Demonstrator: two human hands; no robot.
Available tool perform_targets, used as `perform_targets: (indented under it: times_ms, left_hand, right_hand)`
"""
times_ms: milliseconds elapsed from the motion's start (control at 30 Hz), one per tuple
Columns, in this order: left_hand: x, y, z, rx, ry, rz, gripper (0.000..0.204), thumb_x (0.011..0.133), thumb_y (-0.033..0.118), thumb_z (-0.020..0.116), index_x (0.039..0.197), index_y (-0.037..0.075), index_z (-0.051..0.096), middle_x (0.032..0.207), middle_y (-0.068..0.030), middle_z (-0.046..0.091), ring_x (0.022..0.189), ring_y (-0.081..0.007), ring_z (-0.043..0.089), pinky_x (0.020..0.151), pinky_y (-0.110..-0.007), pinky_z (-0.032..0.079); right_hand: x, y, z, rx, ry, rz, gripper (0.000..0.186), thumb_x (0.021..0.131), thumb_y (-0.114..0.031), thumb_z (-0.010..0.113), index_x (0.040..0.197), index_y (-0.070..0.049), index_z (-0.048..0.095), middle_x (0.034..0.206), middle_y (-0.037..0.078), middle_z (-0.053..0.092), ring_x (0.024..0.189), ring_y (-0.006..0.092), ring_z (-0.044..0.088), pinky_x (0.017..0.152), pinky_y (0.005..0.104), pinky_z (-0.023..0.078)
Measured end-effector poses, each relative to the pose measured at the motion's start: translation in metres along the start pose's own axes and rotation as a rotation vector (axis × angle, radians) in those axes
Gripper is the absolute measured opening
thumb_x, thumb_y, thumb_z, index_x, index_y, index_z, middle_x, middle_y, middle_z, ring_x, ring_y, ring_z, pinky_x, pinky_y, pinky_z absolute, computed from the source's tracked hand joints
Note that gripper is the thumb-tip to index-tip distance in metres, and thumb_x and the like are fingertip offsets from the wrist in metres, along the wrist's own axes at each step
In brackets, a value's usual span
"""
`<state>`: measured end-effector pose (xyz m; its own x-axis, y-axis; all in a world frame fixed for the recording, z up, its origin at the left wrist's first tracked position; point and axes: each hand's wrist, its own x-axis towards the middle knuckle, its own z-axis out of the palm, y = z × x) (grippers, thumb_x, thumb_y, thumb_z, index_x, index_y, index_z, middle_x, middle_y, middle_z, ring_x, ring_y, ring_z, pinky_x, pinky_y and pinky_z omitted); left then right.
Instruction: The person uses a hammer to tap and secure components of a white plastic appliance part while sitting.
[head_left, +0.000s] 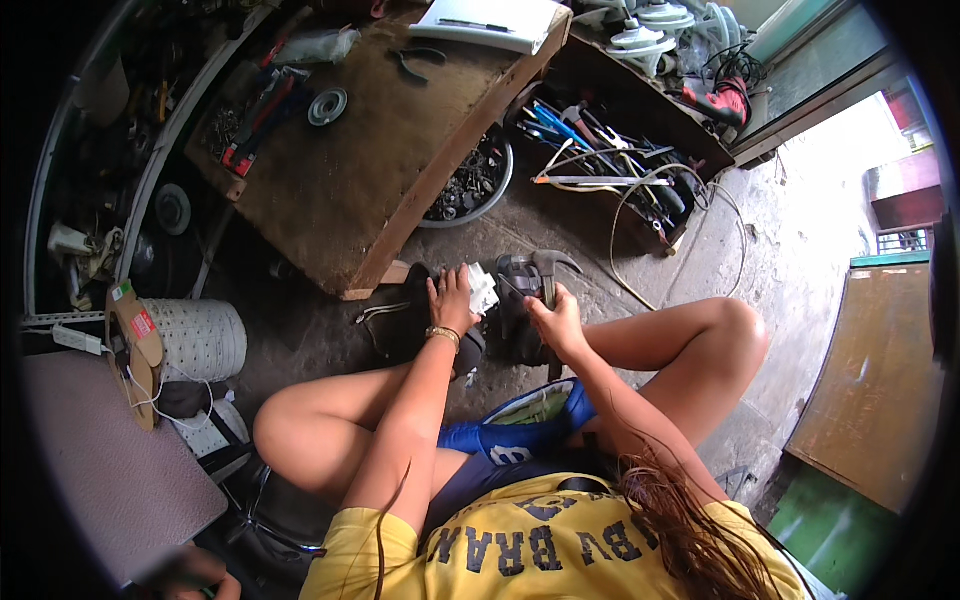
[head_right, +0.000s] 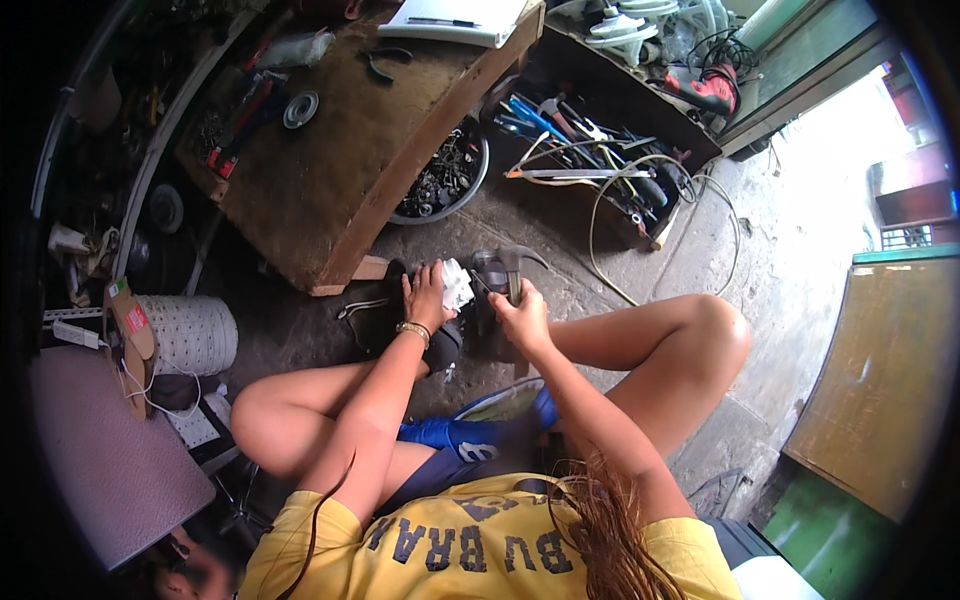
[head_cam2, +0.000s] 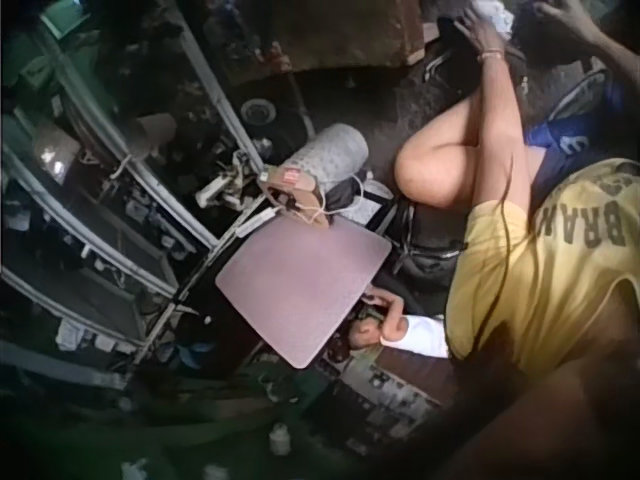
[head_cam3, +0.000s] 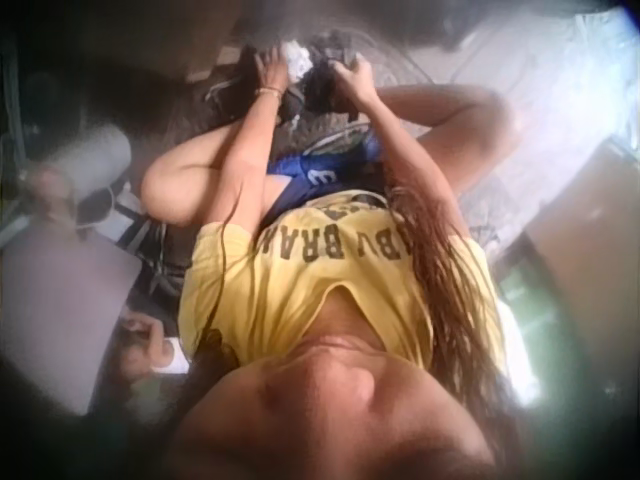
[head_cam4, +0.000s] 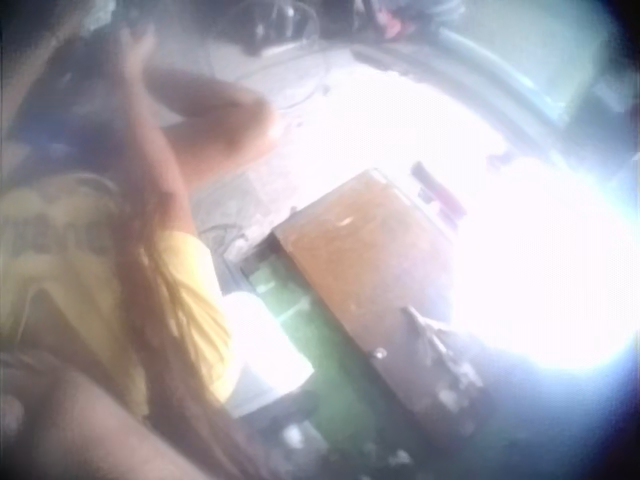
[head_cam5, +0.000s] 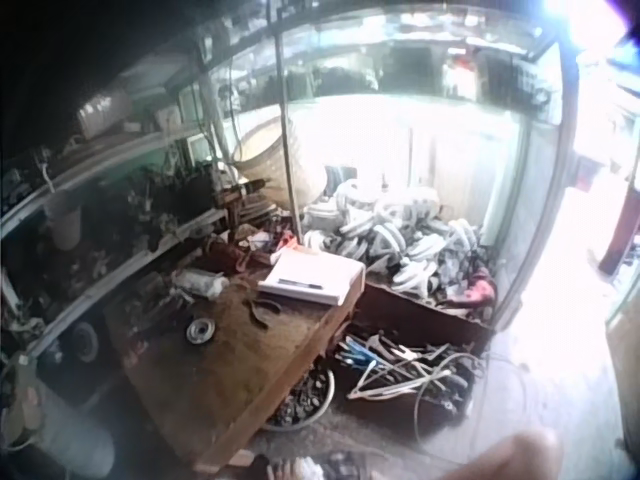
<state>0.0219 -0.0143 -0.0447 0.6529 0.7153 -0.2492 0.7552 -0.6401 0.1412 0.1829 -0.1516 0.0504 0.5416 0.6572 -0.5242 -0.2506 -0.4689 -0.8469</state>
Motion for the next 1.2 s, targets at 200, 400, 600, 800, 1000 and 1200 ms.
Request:
perform_targets:
  times_ms: [200,400,600,800,1000,1200]
  left_hand:
    - [0.050,-0.034,-0.015,-0.125,-0.367,0.233,0.116,0.047,0.045,0.092,0.143,0.009,0.037,0.133,-0.0164,0.055,0.123,-0.0322,0.053,0.105,-0.046,0.035]
    - [0.038,-0.033,-0.009,-0.103,-0.244,0.310,0.106,0.059,0.038,0.089,0.147,0.011,0.035,0.140,-0.0152,0.052,0.136,-0.0369,0.041,0.115,-0.050,0.025]
    - [0.025,-0.015,-0.047,-0.690,-0.103,0.412,0.056,0.075,0.017,0.079,0.127,0.007,0.059,0.123,-0.0142,0.064,0.118,-0.0311,0.058,0.102,-0.040,0.045]
    - [0.026,0.011,-0.057,-0.663,-0.052,0.232,0.020,0.087,0.020,0.071,0.090,0.000,0.070,0.083,-0.0177,0.071,0.078,-0.0291,0.071,0.068,-0.039,0.053]
    - [0.023,0.011,-0.038,-0.834,0.079,0.249,0.021,0.091,0.031,0.064,0.091,0.011,0.072,0.080,-0.0153,0.069,0.076,-0.0355,0.067,0.070,-0.044,0.052]
    - [-0.014,0.000,0.009,-0.770,-0.049,0.199,0.029,0.092,0.034,0.061,0.084,0.008,0.071,0.075,-0.0166,0.067,0.076,-0.0350,0.067,0.069,-0.044,0.050]
  right_hand:
    - [0.024,-0.032,-0.016,-0.179,-0.149,-0.051,0.028,0.088,-0.024,0.072,0.081,-0.001,0.060,0.060,0.004,0.060,0.052,0.0122,0.057,0.050,0.0305,0.045]
    - [0.045,-0.061,-0.005,-0.383,-0.260,0.000,0.029,0.086,-0.027,0.074,0.080,-0.001,0.063,0.059,0.006,0.060,0.051,0.0136,0.058,0.047,0.0317,0.045]
    - [0.090,-0.056,0.011,-0.453,-0.397,-0.004,0.027,0.084,-0.026,0.075,0.079,-0.002,0.064,0.059,0.003,0.059,0.046,0.0116,0.053,0.040,0.0292,0.039]
    - [0.097,-0.036,0.044,-0.510,-0.247,-0.207,0.038,0.082,-0.034,0.078,0.084,0.001,0.063,0.064,0.009,0.063,0.056,0.0166,0.062,0.049,0.0335,0.047]
    - [0.080,-0.066,0.012,-0.489,-0.132,-0.313,0.039,0.094,-0.034,0.060,0.090,0.005,0.058,0.086,0.031,0.062,0.089,0.0484,0.061,0.075,0.0503,0.048]
    - [0.040,-0.090,-0.018,-0.595,-0.090,-0.502,0.027,0.097,-0.023,0.059,0.090,0.003,0.052,0.078,0.028,0.057,0.077,0.0528,0.046,0.067,0.0479,0.045]
